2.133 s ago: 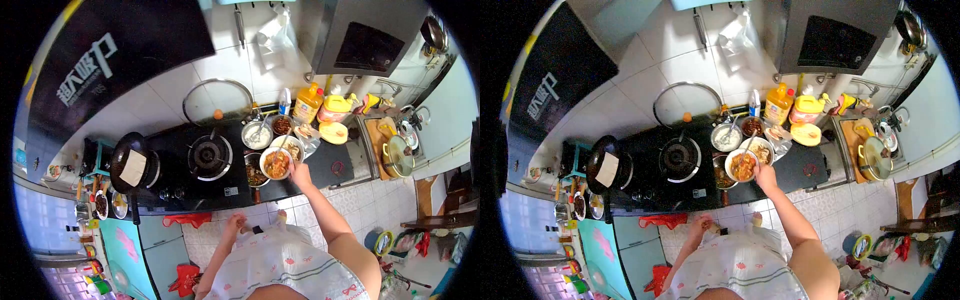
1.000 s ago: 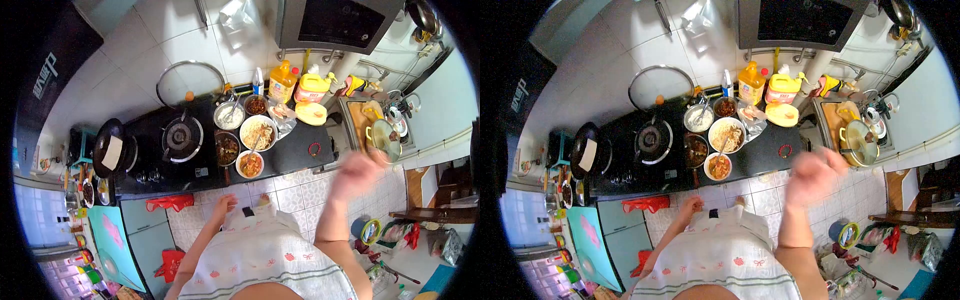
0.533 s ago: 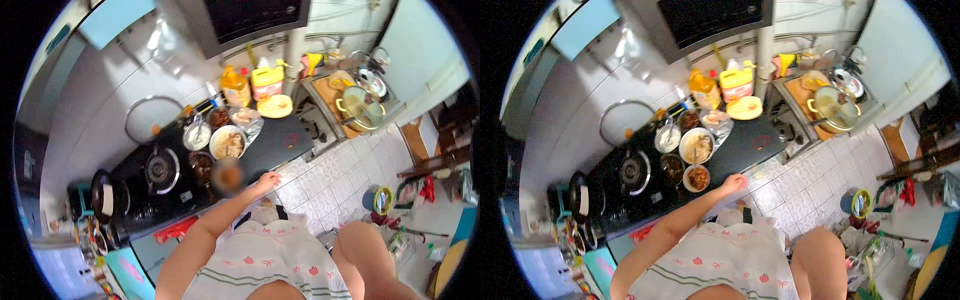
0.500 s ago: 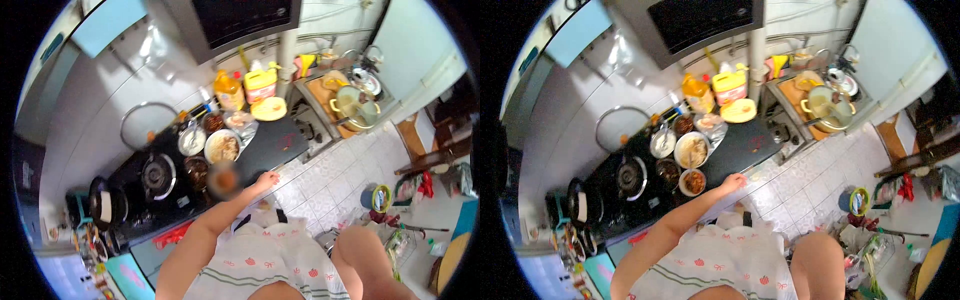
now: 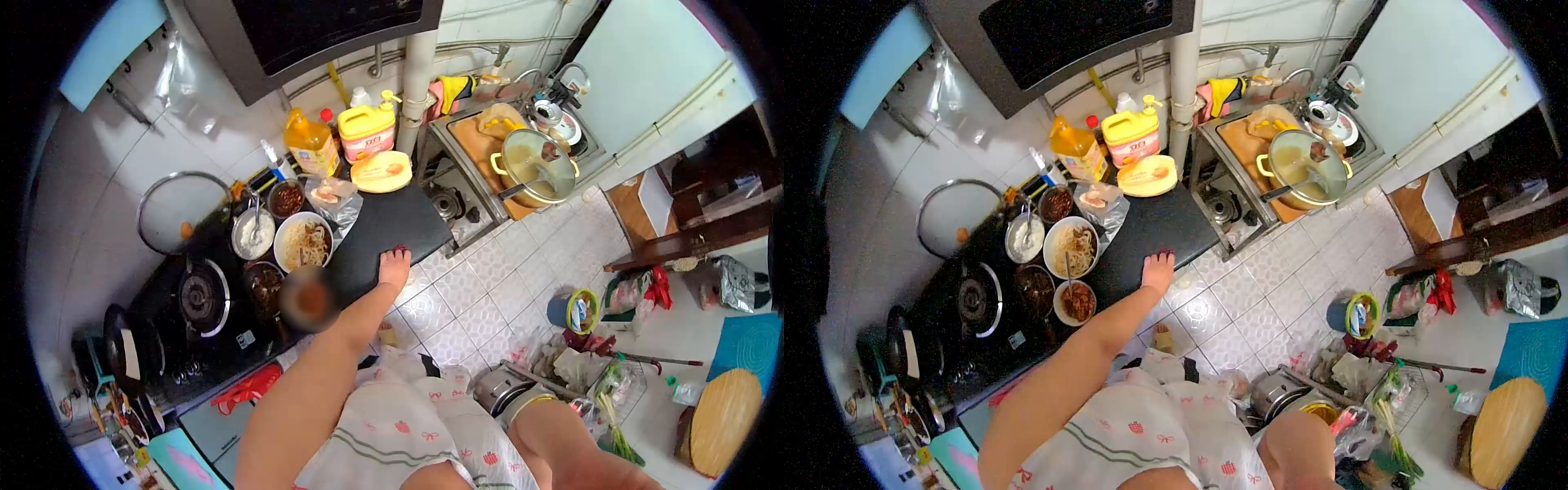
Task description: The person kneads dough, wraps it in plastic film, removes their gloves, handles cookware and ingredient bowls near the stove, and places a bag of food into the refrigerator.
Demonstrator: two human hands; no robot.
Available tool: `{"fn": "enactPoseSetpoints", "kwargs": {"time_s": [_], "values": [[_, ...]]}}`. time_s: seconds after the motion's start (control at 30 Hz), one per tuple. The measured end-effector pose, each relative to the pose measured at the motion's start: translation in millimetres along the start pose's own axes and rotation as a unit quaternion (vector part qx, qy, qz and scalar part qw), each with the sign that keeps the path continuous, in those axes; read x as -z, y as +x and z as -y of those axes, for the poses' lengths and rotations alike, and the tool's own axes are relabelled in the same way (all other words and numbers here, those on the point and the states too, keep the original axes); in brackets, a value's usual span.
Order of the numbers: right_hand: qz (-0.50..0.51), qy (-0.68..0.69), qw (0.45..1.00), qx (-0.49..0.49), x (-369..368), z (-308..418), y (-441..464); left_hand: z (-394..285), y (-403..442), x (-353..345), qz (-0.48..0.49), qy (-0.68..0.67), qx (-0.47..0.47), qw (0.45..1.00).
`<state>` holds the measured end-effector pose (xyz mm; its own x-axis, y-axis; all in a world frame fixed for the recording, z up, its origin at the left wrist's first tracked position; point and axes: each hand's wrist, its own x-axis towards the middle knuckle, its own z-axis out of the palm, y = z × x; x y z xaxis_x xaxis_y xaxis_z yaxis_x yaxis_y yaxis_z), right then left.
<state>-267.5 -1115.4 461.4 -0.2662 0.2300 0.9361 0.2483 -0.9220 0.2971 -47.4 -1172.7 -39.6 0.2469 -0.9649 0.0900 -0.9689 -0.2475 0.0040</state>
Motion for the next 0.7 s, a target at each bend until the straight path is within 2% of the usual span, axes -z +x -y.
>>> {"fn": "enactPoseSetpoints", "kwargs": {"time_s": [0.1, 0.2, 0.3, 0.4, 0.5, 0.57, 0.6, 0.63, 0.67, 0.7], "values": [[-0.029, 0.058, 0.998, -0.007, 4.0, -3.7, -4.5, 17.9, -29.6, -4.4, 0.074, 0.008, 0.094, 0.993], [-0.073, 0.082, 0.993, -0.04, -11.4, -10.8, -7.9, 43.4, -47.1, -6.1, 0.045, 0.049, 0.184, 0.981], [-0.136, 0.157, 0.978, -0.016, -23.5, -16.8, -12.1, 60.6, -58.3, 11.9, 0.022, 0.056, 0.261, 0.964], [-0.086, 0.167, 0.981, -0.055, -17.6, -12.5, -10.6, 71.5, -65.7, 40.5, 0.012, 0.071, 0.286, 0.956], [-0.106, 0.198, 0.974, -0.021, -25.5, -13.4, -11.0, 75.2, -81.5, 52.0, 0.018, 0.102, 0.251, 0.962], [-0.137, 0.236, 0.962, -0.023, -31.3, -13.3, -12.5, 66.2, -91.4, 50.0, 0.039, 0.1, 0.165, 0.98], [-0.154, 0.259, 0.953, -0.023, -33.9, -13.6, -13.7, 61.4, -100.0, 43.0, 0.051, 0.059, 0.122, 0.989], [-0.131, 0.27, 0.952, -0.062, -38.2, -13.5, -15.4, 63.6, -112.4, 9.3, 0.048, -0.189, 0.129, 0.972], [-0.108, 0.284, 0.947, -0.1, -43.0, -11.4, -17.8, 59.0, -122.4, 6.4, 0.066, -0.14, 0.065, 0.986], [-0.082, 0.298, 0.941, -0.136, -45.8, -9.1, -22.0, 56.7, -140.2, 24.4, 0.083, -0.186, 0.047, 0.978]]}}
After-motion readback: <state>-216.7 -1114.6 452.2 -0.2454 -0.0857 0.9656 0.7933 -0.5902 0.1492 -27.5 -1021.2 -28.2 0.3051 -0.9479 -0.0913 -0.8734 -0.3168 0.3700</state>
